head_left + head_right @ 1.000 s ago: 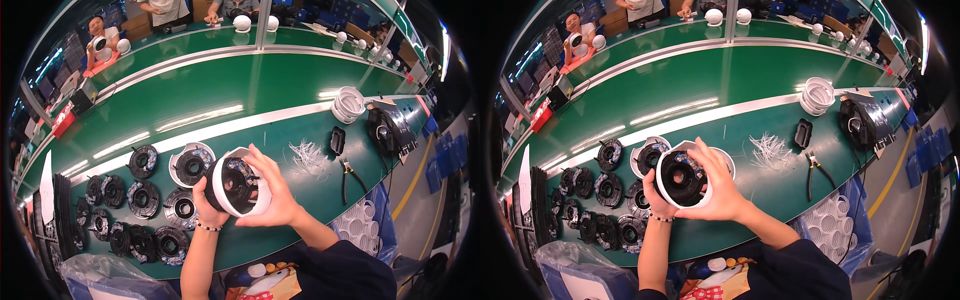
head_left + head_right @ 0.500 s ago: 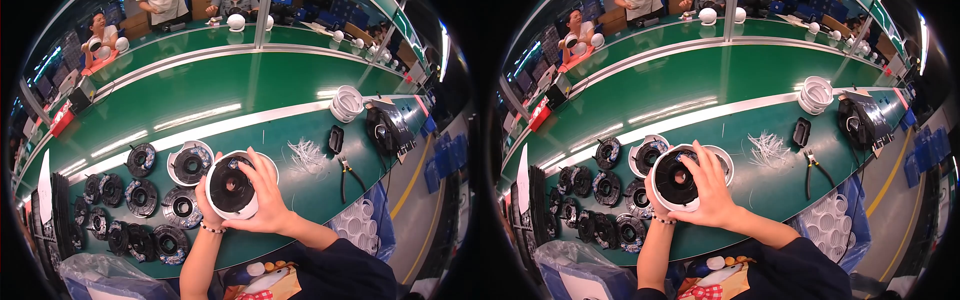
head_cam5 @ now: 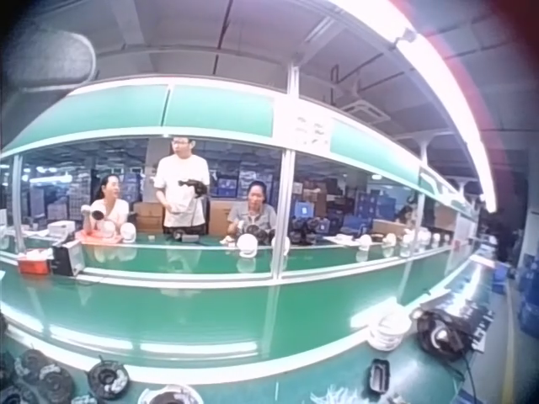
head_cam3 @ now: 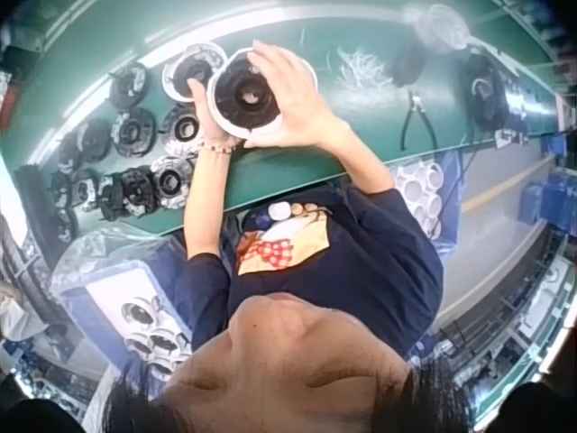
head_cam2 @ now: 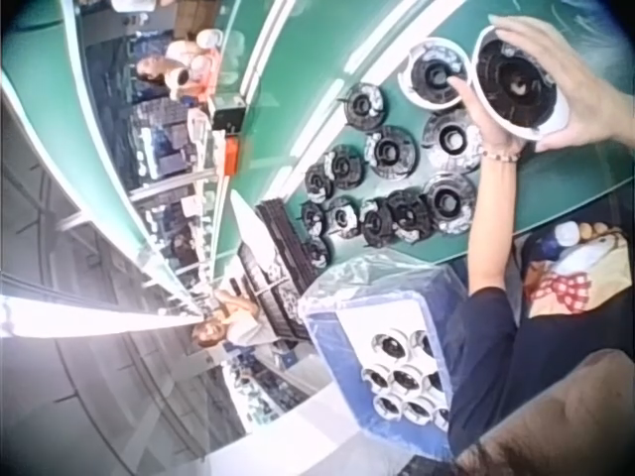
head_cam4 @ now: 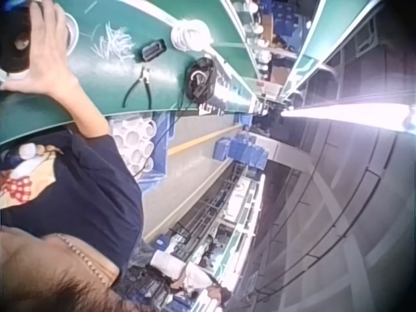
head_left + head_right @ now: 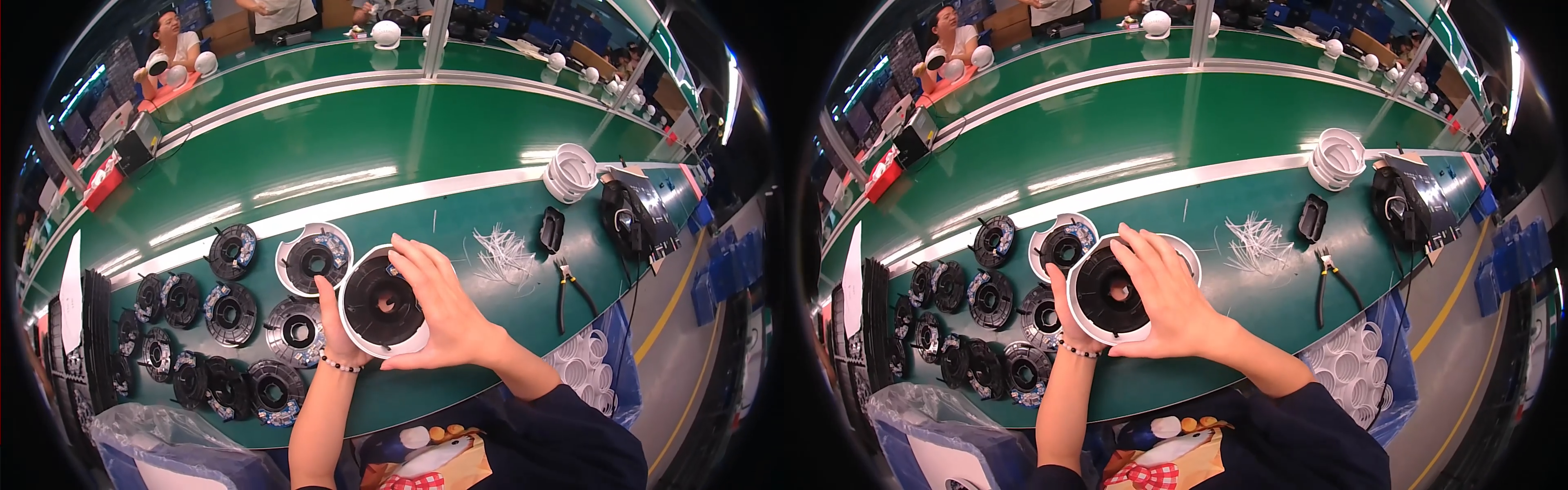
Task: Assembling electronic light components into plastic housings on a factory production line.
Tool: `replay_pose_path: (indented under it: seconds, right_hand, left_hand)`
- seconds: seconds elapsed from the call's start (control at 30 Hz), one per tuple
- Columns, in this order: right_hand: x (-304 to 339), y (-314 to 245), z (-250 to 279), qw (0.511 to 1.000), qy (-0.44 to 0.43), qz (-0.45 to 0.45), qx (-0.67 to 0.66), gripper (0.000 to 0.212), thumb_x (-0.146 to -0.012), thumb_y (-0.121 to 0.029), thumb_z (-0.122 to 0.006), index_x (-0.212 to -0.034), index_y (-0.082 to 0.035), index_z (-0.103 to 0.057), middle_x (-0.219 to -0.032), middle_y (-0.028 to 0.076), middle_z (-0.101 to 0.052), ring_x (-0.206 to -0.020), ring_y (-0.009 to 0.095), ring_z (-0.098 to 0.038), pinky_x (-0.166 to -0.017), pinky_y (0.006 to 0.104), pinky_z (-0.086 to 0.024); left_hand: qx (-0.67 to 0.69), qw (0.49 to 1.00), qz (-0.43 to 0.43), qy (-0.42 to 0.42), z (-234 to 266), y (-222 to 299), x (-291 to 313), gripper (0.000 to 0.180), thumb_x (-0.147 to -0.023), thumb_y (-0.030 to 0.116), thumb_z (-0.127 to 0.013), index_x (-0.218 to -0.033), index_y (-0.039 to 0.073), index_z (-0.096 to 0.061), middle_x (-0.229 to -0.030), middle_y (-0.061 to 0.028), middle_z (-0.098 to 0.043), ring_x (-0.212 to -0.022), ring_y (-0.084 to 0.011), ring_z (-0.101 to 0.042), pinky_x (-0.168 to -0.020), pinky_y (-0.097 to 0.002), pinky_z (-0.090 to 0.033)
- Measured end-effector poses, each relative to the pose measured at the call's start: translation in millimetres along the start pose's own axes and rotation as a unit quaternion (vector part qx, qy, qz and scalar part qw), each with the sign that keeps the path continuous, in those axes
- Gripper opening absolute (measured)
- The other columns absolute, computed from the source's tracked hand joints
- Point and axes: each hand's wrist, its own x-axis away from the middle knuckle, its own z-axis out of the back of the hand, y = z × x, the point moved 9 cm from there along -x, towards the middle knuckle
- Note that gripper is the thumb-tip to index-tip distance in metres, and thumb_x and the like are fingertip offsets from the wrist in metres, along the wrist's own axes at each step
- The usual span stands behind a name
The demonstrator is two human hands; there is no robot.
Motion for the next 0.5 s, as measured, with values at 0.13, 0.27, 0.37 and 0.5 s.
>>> replay_pose_path:
  seconds: [0.13,0.27,0.37,0.5]
  right_hand:
    - [1.6,5.6,0.7,1.0,0.014,-0.012,-0.011,0.106,-0.047,-0.04,-0.079,-0.128,0.001,-0.023,-0.131,0.023,-0.025,-0.118,0.041,-0.027,-0.095,0.0465,-0.026]
    - [4.8,10.3,-2.8,0.998,0.05,-0.033,-0.021,0.106,-0.046,-0.04,-0.078,-0.127,0.002,-0.023,-0.13,0.023,-0.026,-0.118,0.04,-0.028,-0.096,0.0461,-0.024]
    - [7.8,7.6,-5.9,0.997,0.071,-0.034,0.009,0.103,-0.048,-0.04,-0.075,-0.127,0.002,-0.023,-0.131,0.023,-0.024,-0.118,0.041,-0.026,-0.094,0.0472,-0.025]
    - [15.0,12.7,-11.0,0.994,0.095,-0.053,0.024,0.093,-0.053,-0.039,-0.073,-0.125,0.0,-0.029,-0.133,0.022,-0.024,-0.121,0.041,-0.024,-0.095,0.049,-0.024]
  left_hand:
    - [-0.052,0.997,-0.049,0.026,4.4,-2.3,2.4,0.08,-0.077,0.066,-0.034,-0.125,0.002,-0.034,-0.121,-0.014,-0.044,-0.11,-0.0246,-0.046,-0.092,-0.0379,-0.039]
    - [-0.092,0.994,-0.062,0.018,5.8,-0.5,2.6,0.073,-0.075,0.056,-0.046,-0.123,0.002,-0.036,-0.121,-0.0135,-0.044,-0.108,-0.0245,-0.047,-0.093,-0.0383,-0.038]
    - [-0.053,0.997,-0.062,0.015,3.8,0.3,0.6,0.065,-0.073,0.044,-0.049,-0.122,0.001,-0.038,-0.119,-0.0139,-0.047,-0.107,-0.0243,-0.048,-0.093,-0.0377,-0.039]
    - [-0.042,0.995,-0.084,0.035,1.6,3.1,0.4,0.062,-0.074,0.044,-0.047,-0.12,0.003,-0.04,-0.117,-0.0144,-0.048,-0.106,-0.0253,-0.049,-0.093,-0.0378,-0.039]
